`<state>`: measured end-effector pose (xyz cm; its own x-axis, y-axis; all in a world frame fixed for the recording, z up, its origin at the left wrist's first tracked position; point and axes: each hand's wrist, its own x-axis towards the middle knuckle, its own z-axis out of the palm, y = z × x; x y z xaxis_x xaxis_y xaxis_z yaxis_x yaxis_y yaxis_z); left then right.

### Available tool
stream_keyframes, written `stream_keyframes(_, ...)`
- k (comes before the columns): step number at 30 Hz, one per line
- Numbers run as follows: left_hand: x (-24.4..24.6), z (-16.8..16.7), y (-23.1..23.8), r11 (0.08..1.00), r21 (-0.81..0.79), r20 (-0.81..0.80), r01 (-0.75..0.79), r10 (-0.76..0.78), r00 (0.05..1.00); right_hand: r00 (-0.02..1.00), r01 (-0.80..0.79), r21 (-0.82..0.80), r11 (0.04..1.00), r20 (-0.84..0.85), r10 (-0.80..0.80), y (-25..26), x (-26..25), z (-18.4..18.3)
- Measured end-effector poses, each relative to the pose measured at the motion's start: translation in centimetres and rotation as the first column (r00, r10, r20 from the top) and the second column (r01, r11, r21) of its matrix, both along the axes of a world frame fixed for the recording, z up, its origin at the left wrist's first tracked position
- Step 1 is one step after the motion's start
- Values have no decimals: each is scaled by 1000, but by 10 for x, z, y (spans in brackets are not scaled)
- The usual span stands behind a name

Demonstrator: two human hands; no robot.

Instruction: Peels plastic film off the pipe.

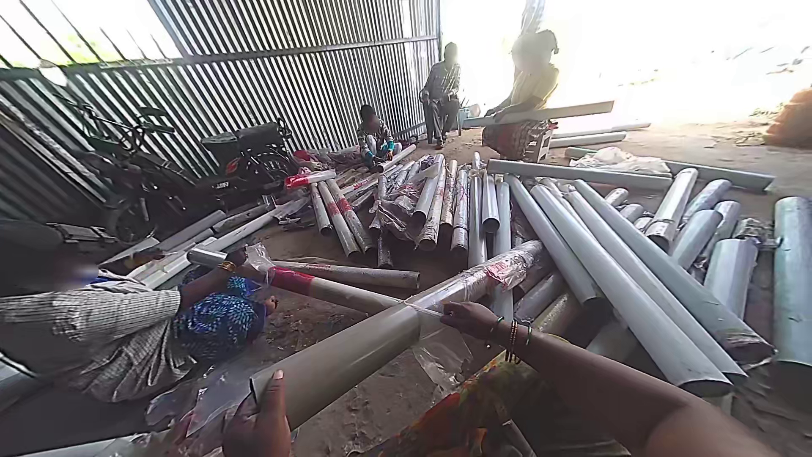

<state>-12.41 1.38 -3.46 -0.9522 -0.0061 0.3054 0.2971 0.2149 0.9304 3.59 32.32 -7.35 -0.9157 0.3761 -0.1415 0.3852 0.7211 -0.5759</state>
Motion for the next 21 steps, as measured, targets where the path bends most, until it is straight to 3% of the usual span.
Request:
stream_keyframes(17,16,10,-5,986,-166,-23,-9,5,1000,989,112,152,982,82,-126,1,27,-3)
stream_keyframes(21,17,13,-4,982,-190,7,-3,5,1000,981,190,-9,982,-30,-190,-6,27,-5)
